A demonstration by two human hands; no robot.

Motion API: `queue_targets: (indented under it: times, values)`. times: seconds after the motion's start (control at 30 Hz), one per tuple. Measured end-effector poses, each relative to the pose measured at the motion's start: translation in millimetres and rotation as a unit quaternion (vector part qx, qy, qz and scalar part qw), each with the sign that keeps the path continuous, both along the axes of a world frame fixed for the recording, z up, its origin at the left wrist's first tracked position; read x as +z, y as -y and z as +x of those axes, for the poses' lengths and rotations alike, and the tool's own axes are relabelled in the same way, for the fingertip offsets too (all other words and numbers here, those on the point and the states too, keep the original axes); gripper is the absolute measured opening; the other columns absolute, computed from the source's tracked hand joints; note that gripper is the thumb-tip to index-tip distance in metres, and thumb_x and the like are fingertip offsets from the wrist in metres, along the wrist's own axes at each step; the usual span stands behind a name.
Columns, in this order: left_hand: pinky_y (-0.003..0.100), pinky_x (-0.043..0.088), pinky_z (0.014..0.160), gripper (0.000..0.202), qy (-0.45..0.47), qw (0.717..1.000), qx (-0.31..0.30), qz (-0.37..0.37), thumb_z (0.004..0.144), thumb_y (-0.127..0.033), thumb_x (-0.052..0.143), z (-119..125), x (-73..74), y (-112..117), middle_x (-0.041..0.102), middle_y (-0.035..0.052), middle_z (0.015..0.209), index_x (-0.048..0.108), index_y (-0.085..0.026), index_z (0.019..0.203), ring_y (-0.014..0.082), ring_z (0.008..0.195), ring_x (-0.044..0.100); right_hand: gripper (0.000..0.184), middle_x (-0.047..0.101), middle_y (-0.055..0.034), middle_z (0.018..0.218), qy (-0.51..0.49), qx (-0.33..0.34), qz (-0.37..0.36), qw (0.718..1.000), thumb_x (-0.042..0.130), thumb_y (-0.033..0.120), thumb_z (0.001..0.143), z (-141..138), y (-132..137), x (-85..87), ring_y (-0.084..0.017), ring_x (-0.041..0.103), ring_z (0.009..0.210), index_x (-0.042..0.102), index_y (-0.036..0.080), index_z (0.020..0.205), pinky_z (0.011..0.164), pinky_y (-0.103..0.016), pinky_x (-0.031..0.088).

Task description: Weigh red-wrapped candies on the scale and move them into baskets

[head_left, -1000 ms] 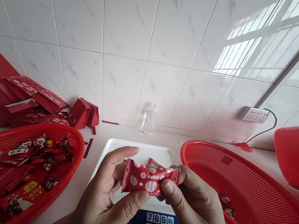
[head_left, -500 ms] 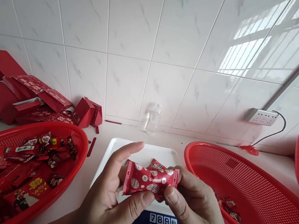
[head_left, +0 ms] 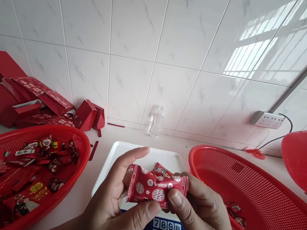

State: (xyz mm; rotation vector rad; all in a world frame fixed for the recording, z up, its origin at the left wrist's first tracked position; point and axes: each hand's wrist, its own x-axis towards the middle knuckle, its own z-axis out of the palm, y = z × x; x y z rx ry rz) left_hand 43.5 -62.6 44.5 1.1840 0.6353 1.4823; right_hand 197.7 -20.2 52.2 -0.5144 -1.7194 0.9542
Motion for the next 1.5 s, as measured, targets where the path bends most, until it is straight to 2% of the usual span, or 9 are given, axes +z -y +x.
queue_targets:
  times: [0.1, 0.27, 0.4, 0.63, 0.83, 0.97, 1.13, 1.33, 1.5]
  values:
    - [0.024, 0.051, 0.094, 0.055, 0.000, 1.000, 0.015, -0.003, 0.086, -0.031, 0.070, 1, 0.3, 0, 0.066, 0.0003, 0.120, 0.044, -0.037, 0.134, 0.0168, 0.107, 0.064, 0.017, 0.063, 0.0002, 0.072, -0.004, 0.011, -0.004, 1.000, 0.059, 0.029, 0.094, 0, -1, -1.0, -0.011, 0.056, 0.064, 0.066, 0.022, 0.081, 0.060, -0.020, 0.048]
    - [0.029, 0.053, 0.091, 0.063, -0.016, 1.000, 0.011, -0.005, 0.085, -0.031, 0.072, 0, -1.9, 0, 0.068, 0.0044, 0.112, 0.040, -0.031, 0.139, 0.0190, 0.098, 0.067, 0.022, 0.061, 0.0005, 0.068, -0.016, 0.017, -0.042, 0.999, 0.060, 0.034, 0.093, -2, -2, 1.5, -0.011, 0.054, 0.063, 0.065, 0.020, 0.077, 0.058, -0.019, 0.047]
    - [0.029, 0.051, 0.093, 0.062, -0.016, 1.000, 0.020, 0.004, 0.087, -0.027, 0.069, 1, -2.4, 2, 0.065, 0.0042, 0.118, 0.039, -0.034, 0.140, 0.0181, 0.097, 0.066, 0.023, 0.060, 0.0002, 0.067, -0.026, 0.021, -0.055, 0.998, 0.060, 0.034, 0.092, -2, -1, 3.9, -0.010, 0.053, 0.060, 0.067, 0.020, 0.076, 0.056, -0.018, 0.046]
    - [0.020, 0.052, 0.081, 0.056, -0.030, 0.999, 0.029, -0.003, 0.088, -0.034, 0.066, -2, -0.6, 5, 0.068, 0.0018, 0.102, 0.042, -0.036, 0.139, 0.0111, 0.076, 0.061, 0.022, 0.060, 0.0009, 0.065, -0.039, 0.071, -0.075, 0.994, 0.054, 0.033, 0.097, -5, 0, 6.6, -0.013, 0.057, 0.065, 0.071, 0.025, 0.085, 0.062, -0.022, 0.049]
    - [0.021, 0.052, 0.079, 0.055, -0.030, 0.999, 0.021, 0.007, 0.089, -0.034, 0.065, -3, -0.2, 2, 0.068, 0.0024, 0.105, 0.041, -0.035, 0.139, 0.0117, 0.078, 0.061, 0.024, 0.056, 0.0012, 0.061, -0.038, 0.044, -0.056, 0.997, 0.057, 0.033, 0.096, -5, 0, 6.2, -0.011, 0.055, 0.061, 0.070, 0.023, 0.078, 0.058, -0.019, 0.047]
    - [0.029, 0.052, 0.089, 0.054, -0.038, 0.999, 0.014, 0.022, 0.090, -0.030, 0.064, -2, -0.5, 0, 0.069, 0.0031, 0.108, 0.041, -0.033, 0.138, 0.0150, 0.085, 0.065, 0.026, 0.058, 0.0012, 0.062, -0.044, 0.024, -0.049, 0.998, 0.058, 0.034, 0.095, -4, -1, 4.1, -0.010, 0.051, 0.057, 0.066, 0.021, 0.073, 0.054, -0.017, 0.046]
    - [0.032, 0.053, 0.090, 0.054, -0.033, 0.999, 0.015, 0.017, 0.088, -0.028, 0.066, -1, -1.4, 0, 0.067, 0.0057, 0.115, 0.043, -0.030, 0.136, 0.0197, 0.096, 0.067, 0.027, 0.058, 0.0007, 0.064, -0.046, 0.047, -0.074, 0.995, 0.057, 0.037, 0.095, -4, -3, 1.0, -0.009, 0.050, 0.056, 0.067, 0.021, 0.075, 0.053, -0.017, 0.047]
    - [0.028, 0.056, 0.086, 0.051, -0.021, 1.000, 0.002, 0.009, 0.086, -0.026, 0.069, -1, -0.3, 1, 0.069, 0.0024, 0.113, 0.047, -0.033, 0.132, 0.0166, 0.089, 0.069, 0.030, 0.055, 0.0005, 0.062, -0.052, 0.065, -0.093, 0.992, 0.058, 0.039, 0.094, -6, -4, -2.0, -0.009, 0.050, 0.056, 0.063, 0.020, 0.072, 0.052, -0.018, 0.046]
    - [0.033, 0.058, 0.085, 0.051, -0.012, 1.000, -0.011, 0.015, 0.085, -0.025, 0.070, -2, 0.1, -1, 0.069, 0.0038, 0.110, 0.049, -0.031, 0.130, 0.0200, 0.089, 0.070, 0.028, 0.057, 0.0007, 0.066, -0.053, 0.080, -0.107, 0.990, 0.056, 0.041, 0.095, -5, -4, -4.2, -0.009, 0.050, 0.059, 0.065, 0.020, 0.077, 0.054, -0.018, 0.045]
